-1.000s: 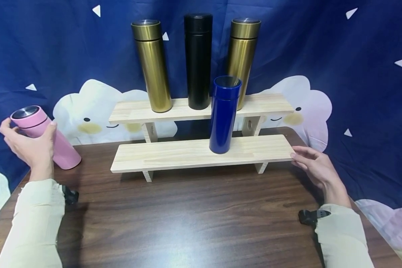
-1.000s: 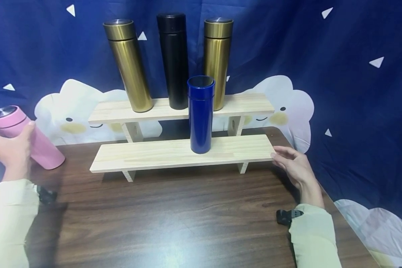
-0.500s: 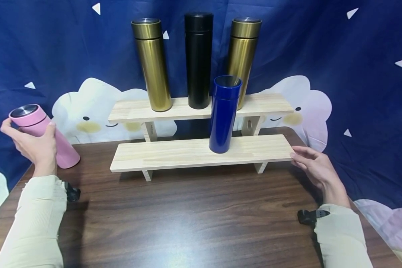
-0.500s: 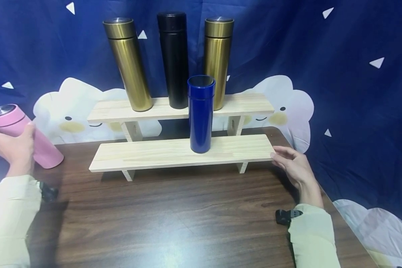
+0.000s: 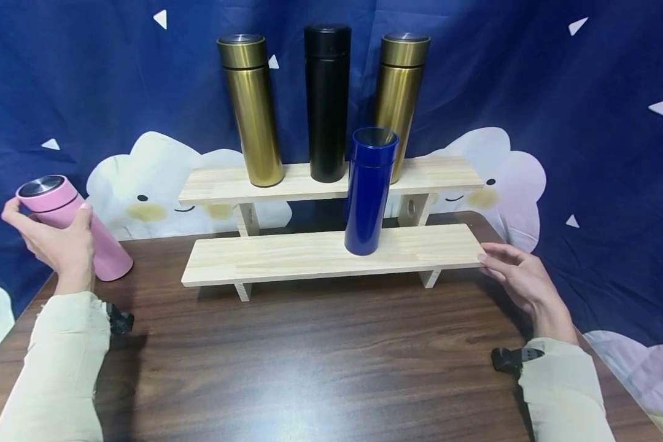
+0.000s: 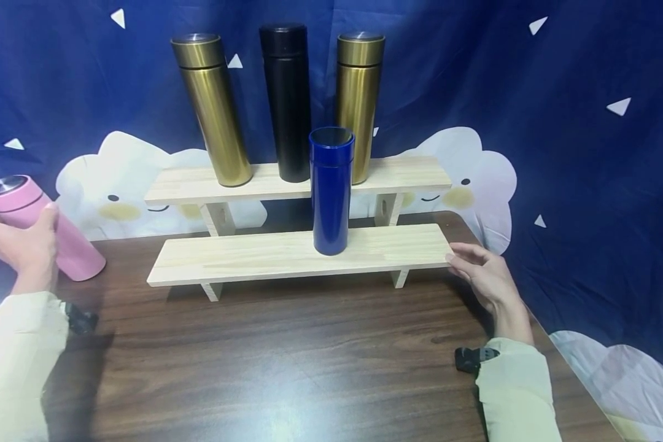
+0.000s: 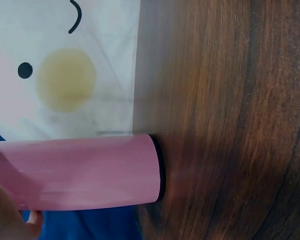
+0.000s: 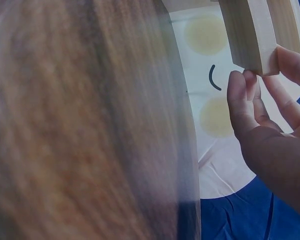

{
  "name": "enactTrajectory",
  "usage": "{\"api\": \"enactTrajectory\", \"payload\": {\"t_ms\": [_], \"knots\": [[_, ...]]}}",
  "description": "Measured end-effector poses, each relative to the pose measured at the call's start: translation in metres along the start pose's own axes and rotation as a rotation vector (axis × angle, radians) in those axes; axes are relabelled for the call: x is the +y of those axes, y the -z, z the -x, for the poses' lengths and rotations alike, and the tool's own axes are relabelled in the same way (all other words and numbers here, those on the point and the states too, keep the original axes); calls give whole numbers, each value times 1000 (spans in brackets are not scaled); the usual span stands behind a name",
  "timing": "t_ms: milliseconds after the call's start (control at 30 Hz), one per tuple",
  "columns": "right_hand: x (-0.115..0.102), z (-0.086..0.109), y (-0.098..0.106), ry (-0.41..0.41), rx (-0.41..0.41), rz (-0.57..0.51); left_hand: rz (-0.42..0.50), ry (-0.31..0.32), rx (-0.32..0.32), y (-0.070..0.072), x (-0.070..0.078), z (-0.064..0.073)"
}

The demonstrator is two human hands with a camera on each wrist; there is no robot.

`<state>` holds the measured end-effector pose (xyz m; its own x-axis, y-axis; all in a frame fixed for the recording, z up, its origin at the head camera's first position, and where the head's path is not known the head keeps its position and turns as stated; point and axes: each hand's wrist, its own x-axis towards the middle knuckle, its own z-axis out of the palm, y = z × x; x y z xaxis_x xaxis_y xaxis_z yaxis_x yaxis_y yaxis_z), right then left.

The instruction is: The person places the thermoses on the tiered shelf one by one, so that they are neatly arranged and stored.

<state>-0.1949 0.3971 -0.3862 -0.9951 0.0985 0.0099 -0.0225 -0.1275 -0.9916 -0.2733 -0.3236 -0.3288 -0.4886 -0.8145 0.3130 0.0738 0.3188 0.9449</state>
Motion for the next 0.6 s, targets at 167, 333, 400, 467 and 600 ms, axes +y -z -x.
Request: {"api": "enactTrajectory", "payload": {"t_ms": [167, 333, 400, 467, 600], "knots": [[1, 1, 0, 1, 0, 6, 11, 7, -9, 2, -3, 0], [1, 2, 0, -2, 5, 15, 11, -40, -21, 3, -7, 2], [2, 2, 0, -2, 8, 19, 20, -93, -17, 4, -2, 9], [1, 2, 0, -1, 13, 30, 36, -143, -20, 6, 3, 16], [1, 1, 0, 2, 11, 23, 54, -256, -29, 6, 7, 22]]}}
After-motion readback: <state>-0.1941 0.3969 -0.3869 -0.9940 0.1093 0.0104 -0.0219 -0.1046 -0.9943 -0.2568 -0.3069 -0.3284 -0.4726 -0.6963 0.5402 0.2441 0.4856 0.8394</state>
